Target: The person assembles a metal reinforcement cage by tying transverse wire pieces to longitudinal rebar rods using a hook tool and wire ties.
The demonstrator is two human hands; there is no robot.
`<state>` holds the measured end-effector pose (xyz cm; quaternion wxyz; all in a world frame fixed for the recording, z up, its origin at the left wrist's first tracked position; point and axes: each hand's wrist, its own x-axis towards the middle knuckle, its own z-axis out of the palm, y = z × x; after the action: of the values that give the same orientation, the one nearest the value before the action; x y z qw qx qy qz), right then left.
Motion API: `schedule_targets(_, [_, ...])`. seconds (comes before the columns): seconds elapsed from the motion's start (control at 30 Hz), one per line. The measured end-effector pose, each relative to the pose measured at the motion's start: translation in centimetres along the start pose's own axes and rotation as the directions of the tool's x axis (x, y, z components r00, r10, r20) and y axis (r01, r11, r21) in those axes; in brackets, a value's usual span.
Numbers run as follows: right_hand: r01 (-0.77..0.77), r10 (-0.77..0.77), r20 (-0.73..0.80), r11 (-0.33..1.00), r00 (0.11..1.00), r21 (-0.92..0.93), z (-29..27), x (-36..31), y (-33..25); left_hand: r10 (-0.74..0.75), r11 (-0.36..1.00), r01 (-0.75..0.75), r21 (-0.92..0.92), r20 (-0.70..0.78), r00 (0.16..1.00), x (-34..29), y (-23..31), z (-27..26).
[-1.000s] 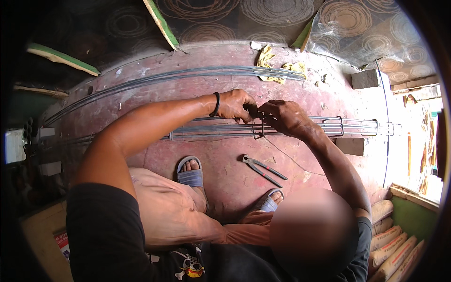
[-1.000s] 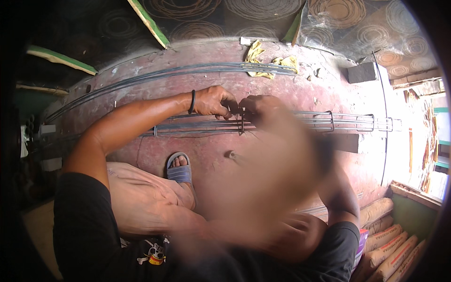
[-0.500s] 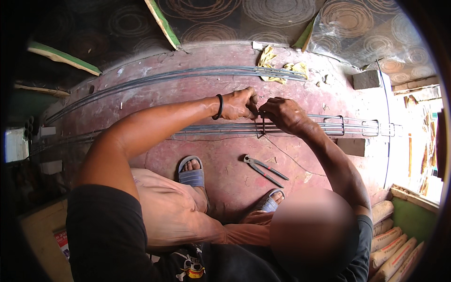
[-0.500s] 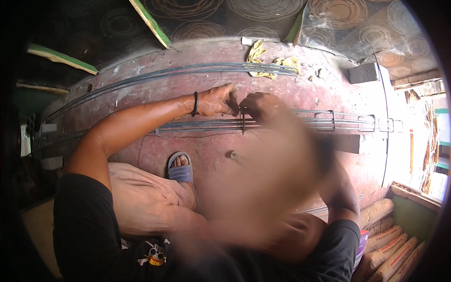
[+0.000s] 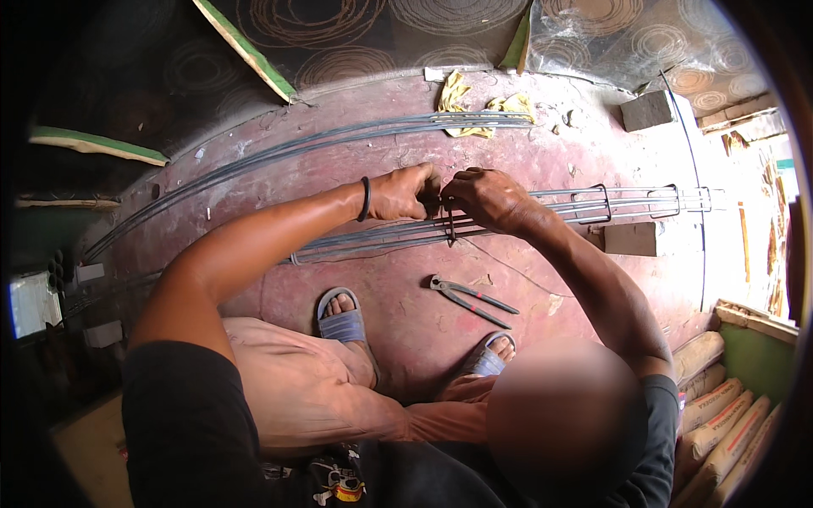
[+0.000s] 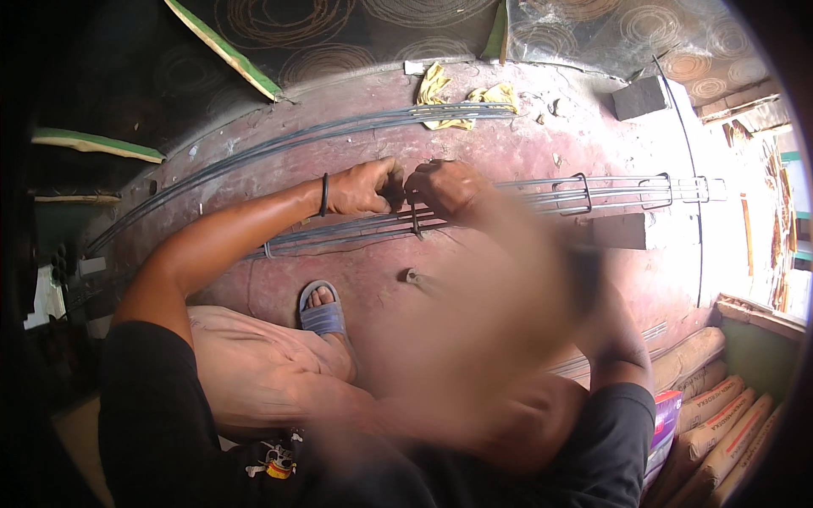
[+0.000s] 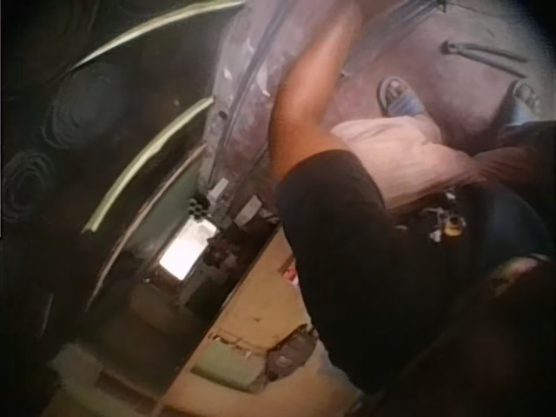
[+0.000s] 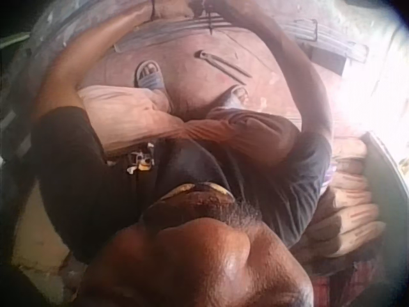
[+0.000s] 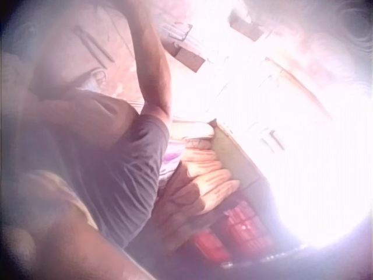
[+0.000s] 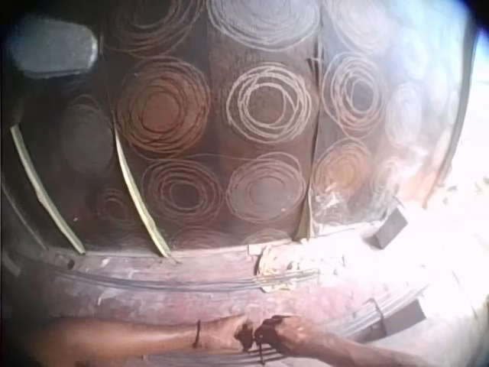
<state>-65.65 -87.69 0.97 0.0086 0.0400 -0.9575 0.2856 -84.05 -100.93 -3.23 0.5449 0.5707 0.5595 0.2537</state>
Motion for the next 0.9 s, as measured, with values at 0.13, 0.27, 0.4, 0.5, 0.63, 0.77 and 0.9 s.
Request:
schedule_targets(0.13, [-0.01,0.011,-0.021,0.998,1.0,0.055,0.0,-0.2,-0.1,0.095,0.963,-0.07,0.262,-0.085,0.992,-0.9,3.1,0.6])
schedule_targets(0.27, [-0.035,0.035,0.013,0.998,0.999,0.05,0.1,-0.2,0.0,0.395,0.854,-0.337,0.395,-0.074,0.916,-1.5,2.5,0.5])
schedule_targets(0.4, [-0.009,0.011,-0.02,0.995,1.0,0.101,0.2,-0.2,0.0,0.603,0.442,-0.509,0.739,0.174,0.778,-1.3,2.5,-0.2])
schedule_targets(0.5, [-0.011,0.014,-0.031,0.995,0.999,0.095,0.3,-0.2,0.1,0.736,0.301,-0.563,0.77,0.188,0.651,-1.4,2.0,-0.1])
schedule_targets(0.63, [0.034,-0.03,-0.098,0.998,0.995,0.045,0.7,-0.3,0.4,0.628,0.563,-0.509,0.651,0.063,0.776,-1.6,0.9,0.0])
schedule_targets(0.77, [-0.002,0.006,-0.059,0.997,0.998,0.075,0.4,-0.3,0.4,0.615,0.531,-0.527,0.664,0.126,0.778,-1.3,1.6,-0.3])
schedule_targets(0.9, [-0.036,0.039,-0.024,0.993,0.999,0.11,0.4,-0.5,0.0,0.66,0.332,-0.622,0.709,0.296,0.69,-0.8,2.4,-1.0])
